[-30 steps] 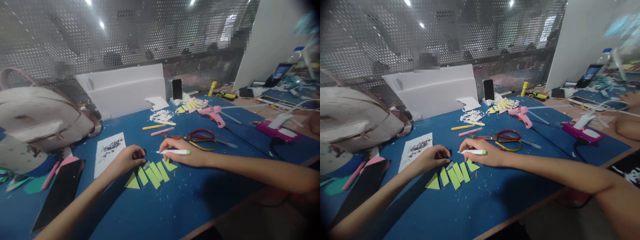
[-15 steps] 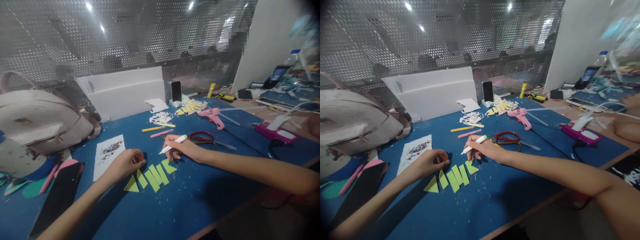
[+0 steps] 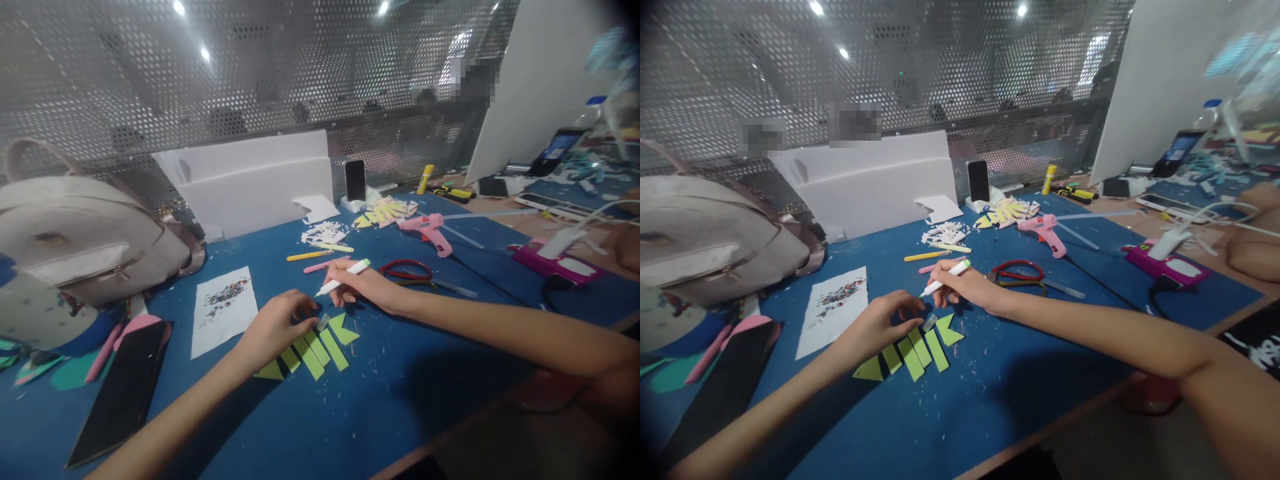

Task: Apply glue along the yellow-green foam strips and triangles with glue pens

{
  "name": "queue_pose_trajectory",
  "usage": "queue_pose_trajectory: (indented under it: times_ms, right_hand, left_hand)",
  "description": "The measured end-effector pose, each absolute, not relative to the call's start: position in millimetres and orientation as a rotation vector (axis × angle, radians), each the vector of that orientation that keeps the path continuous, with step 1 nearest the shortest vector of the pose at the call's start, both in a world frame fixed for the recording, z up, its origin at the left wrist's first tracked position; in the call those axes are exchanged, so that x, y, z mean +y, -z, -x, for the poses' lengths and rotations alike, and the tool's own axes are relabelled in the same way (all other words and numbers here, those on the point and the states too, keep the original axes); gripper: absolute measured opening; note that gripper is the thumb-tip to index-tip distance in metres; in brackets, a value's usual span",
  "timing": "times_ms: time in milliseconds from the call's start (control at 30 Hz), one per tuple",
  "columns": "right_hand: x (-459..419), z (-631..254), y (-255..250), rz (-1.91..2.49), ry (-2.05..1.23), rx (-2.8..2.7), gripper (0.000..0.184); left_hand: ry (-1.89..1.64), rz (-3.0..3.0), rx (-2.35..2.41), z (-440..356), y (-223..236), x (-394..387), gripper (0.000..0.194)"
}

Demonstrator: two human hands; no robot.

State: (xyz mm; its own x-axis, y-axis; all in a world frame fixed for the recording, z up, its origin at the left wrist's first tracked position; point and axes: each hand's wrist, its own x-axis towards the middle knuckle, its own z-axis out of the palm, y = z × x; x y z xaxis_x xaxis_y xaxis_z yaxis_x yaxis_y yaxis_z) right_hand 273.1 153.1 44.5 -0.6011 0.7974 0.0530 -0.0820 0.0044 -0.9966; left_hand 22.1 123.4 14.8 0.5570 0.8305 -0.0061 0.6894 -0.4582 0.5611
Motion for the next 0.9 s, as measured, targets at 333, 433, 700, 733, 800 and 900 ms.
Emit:
queue_pose_trajectory:
  times_ms: [333, 433, 700, 733, 800, 900]
  right_hand:
    - [153.6, -299.4, -41.7, 0.771, -1.543, -1.630, 0.036]
    - [152.0, -303.3, -39.3, 0.775, -1.537, -1.678, 0.038]
    - [158.4, -299.6, -35.8, 0.758, -1.510, -1.772, 0.039]
    - [158.8, -299.5, -36.1, 0.756, -1.504, -1.778, 0.039]
    - [158.4, -300.0, -36.5, 0.754, -1.493, -1.789, 0.039]
    - [155.7, -301.3, -36.6, 0.759, -1.480, -1.811, 0.036]
  left_hand:
    - [-0.292, -2.389, 1.208, -36.2, -4.6, 135.1, 0.040]
    - [-0.301, -2.362, 1.245, -29.3, -5.3, 137.6, 0.039]
    - [-0.354, -2.380, 1.140, -32.6, -5.8, 133.7, 0.039]
    - [-0.360, -2.383, 1.131, -33.4, -5.9, 133.4, 0.039]
    - [-0.385, -2.382, 1.128, -33.7, -6.7, 133.3, 0.038]
    - [-0.438, -2.356, 1.136, -31.3, -9.1, 133.0, 0.038]
